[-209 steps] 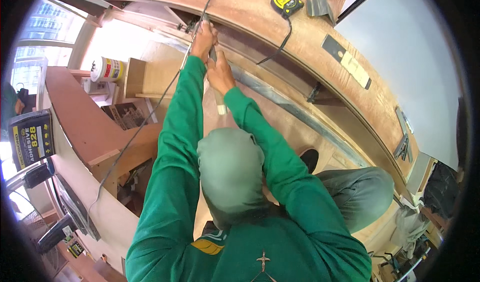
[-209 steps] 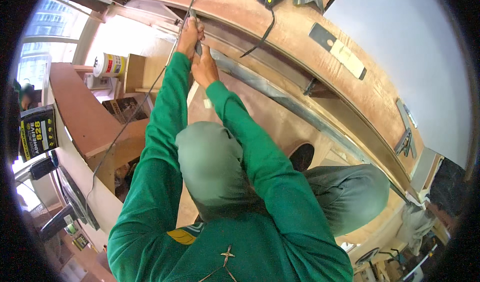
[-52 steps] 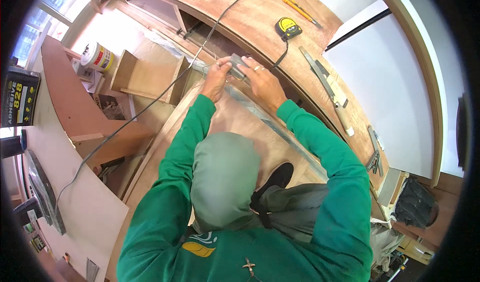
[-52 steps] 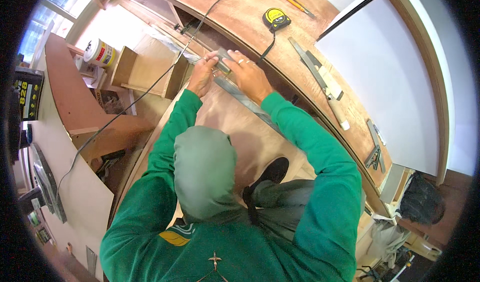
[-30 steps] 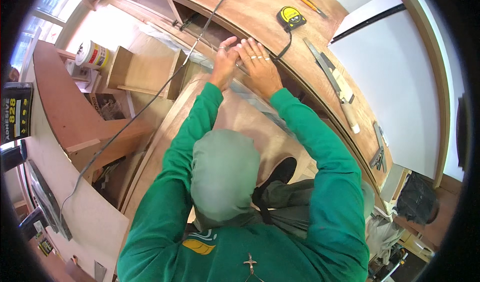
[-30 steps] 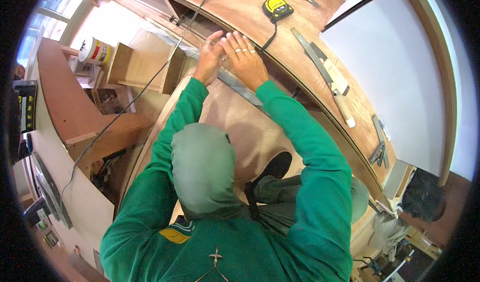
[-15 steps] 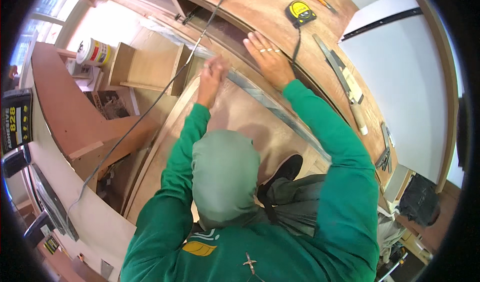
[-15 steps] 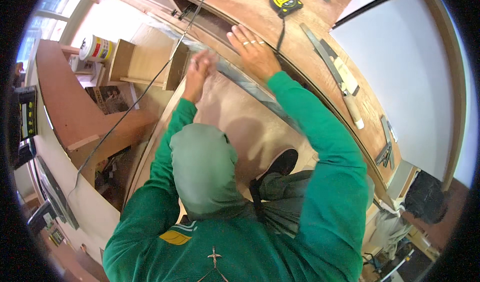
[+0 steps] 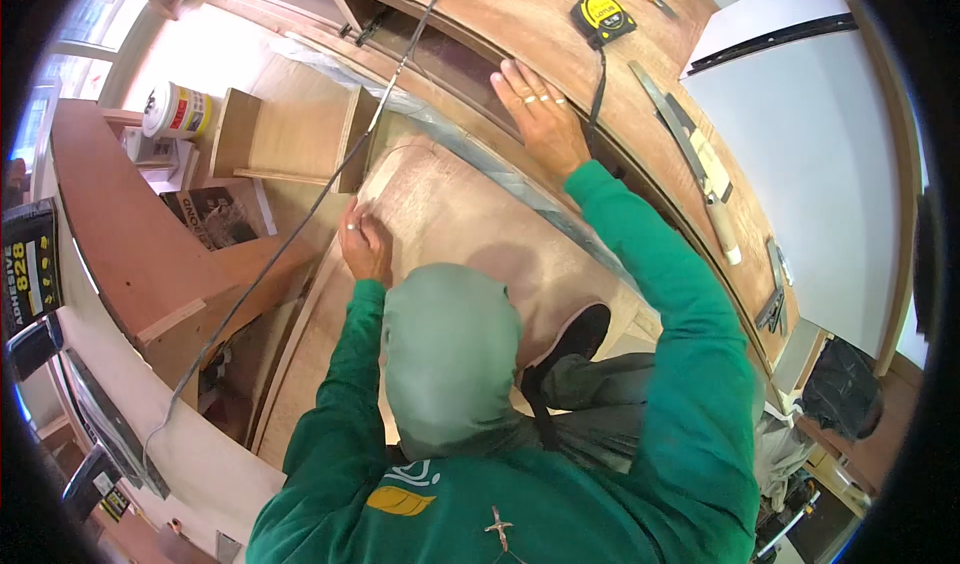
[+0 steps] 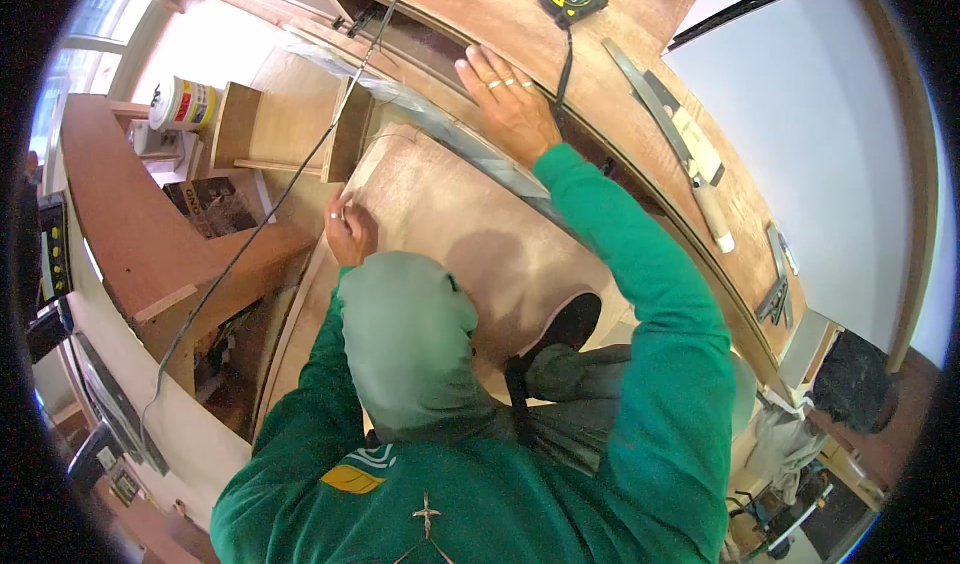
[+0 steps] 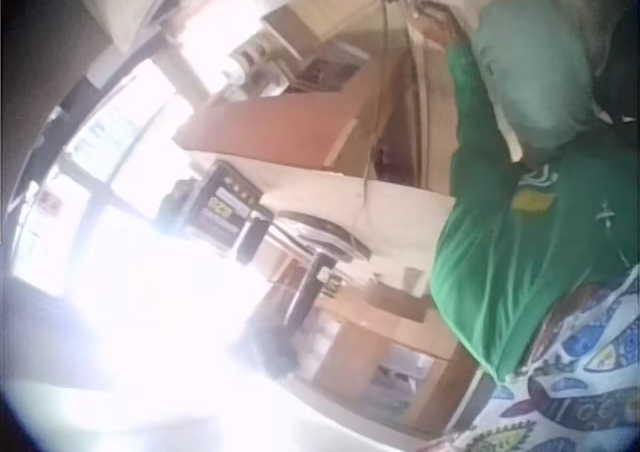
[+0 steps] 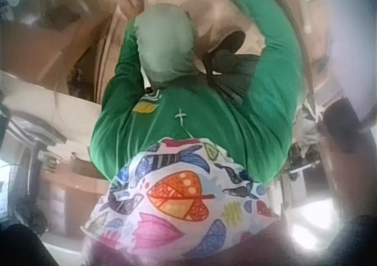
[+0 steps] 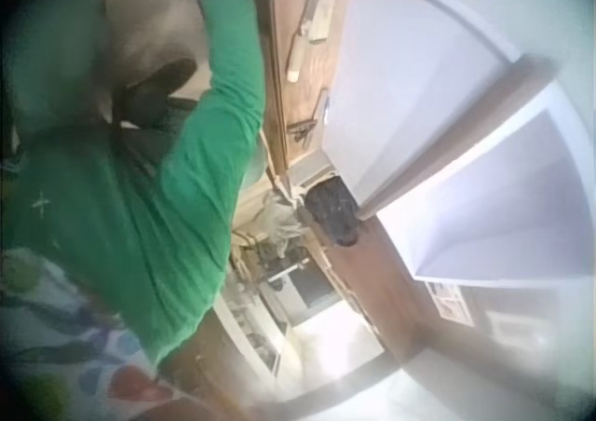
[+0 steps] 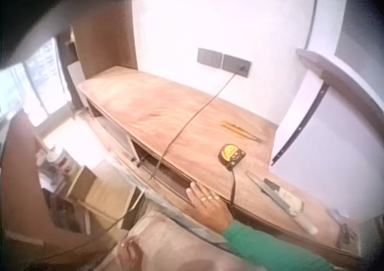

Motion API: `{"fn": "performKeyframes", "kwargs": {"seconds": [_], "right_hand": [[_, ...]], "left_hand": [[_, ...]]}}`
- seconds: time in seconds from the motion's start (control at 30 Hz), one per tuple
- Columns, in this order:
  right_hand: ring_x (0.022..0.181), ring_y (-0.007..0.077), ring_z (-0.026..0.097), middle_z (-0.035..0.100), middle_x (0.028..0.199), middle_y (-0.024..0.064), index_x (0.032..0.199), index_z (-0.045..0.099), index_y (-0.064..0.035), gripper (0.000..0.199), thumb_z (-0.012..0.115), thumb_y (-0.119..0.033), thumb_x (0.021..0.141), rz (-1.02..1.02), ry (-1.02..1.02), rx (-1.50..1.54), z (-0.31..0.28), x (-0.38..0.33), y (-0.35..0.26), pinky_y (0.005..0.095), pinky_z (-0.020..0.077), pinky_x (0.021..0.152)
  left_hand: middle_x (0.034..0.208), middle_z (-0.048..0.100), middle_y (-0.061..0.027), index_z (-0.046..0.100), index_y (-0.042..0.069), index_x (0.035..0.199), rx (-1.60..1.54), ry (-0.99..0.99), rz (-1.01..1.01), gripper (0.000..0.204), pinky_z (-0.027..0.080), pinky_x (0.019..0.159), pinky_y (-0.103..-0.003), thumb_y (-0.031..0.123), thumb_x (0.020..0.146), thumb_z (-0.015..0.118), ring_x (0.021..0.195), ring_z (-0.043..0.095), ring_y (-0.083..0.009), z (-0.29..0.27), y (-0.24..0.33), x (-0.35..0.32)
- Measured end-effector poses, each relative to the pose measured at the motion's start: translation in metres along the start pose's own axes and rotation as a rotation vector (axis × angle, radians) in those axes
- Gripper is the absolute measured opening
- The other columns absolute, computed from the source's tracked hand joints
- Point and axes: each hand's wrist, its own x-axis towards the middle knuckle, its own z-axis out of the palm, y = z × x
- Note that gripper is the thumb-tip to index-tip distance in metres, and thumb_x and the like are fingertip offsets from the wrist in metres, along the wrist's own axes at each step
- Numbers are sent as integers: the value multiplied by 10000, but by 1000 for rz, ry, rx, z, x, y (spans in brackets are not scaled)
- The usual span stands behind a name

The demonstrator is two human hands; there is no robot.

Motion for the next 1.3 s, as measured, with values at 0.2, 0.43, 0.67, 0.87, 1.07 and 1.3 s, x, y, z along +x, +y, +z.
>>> {"fn": "performKeyframes", "kwargs": {"seconds": [0.2,0.43,0.67,0.87,1.07,1.3], "right_hand": [[1343,282,440,458,1447,158,1391,459,-72,496,486,-100,896,24,72,1,51,84,-32,415,375,1092],[1330,286,453,474,1437,147,1402,447,-63,518,488,-51,886,-8,53,-6,39,54,-19,430,383,1083],[1317,287,467,511,1398,146,1394,460,-59,503,481,-61,891,-38,72,-34,76,120,-37,418,385,1080],[1312,294,469,507,1402,141,1393,458,-71,491,470,-64,903,-72,13,-27,39,69,-23,420,395,1073],[1311,297,468,492,1414,152,1394,453,-64,485,461,-76,909,-46,54,-68,68,107,-37,406,388,1082],[1346,305,430,449,1455,147,1378,475,-70,469,475,-82,910,-39,-10,-36,32,49,-23,438,389,1078]], "left_hand": [[1269,553,-239,615,-11,1125,111,163,89,259,357,1047,-493,37,907,483,1166,513,-392,-5,-73,-46],[1238,584,-226,600,-20,1124,181,135,73,260,332,1075,-495,39,889,506,1170,524,-393,-19,-41,-40],[1212,605,-210,595,-11,1119,178,161,94,265,336,1069,-489,43,868,533,1173,539,-366,-13,-55,-39],[1184,617,-199,587,-6,1129,158,171,80,277,347,1051,-479,49,862,539,1138,551,-369,-14,-50,-40],[1174,621,-194,584,1,1120,179,180,135,274,379,1012,-474,43,851,552,1102,566,-375,-15,-56,-43],[1154,630,-196,588,1,1110,192,217,140,276,394,998,-464,19,835,568,1085,577,-382,-13,-50,-40]]}}
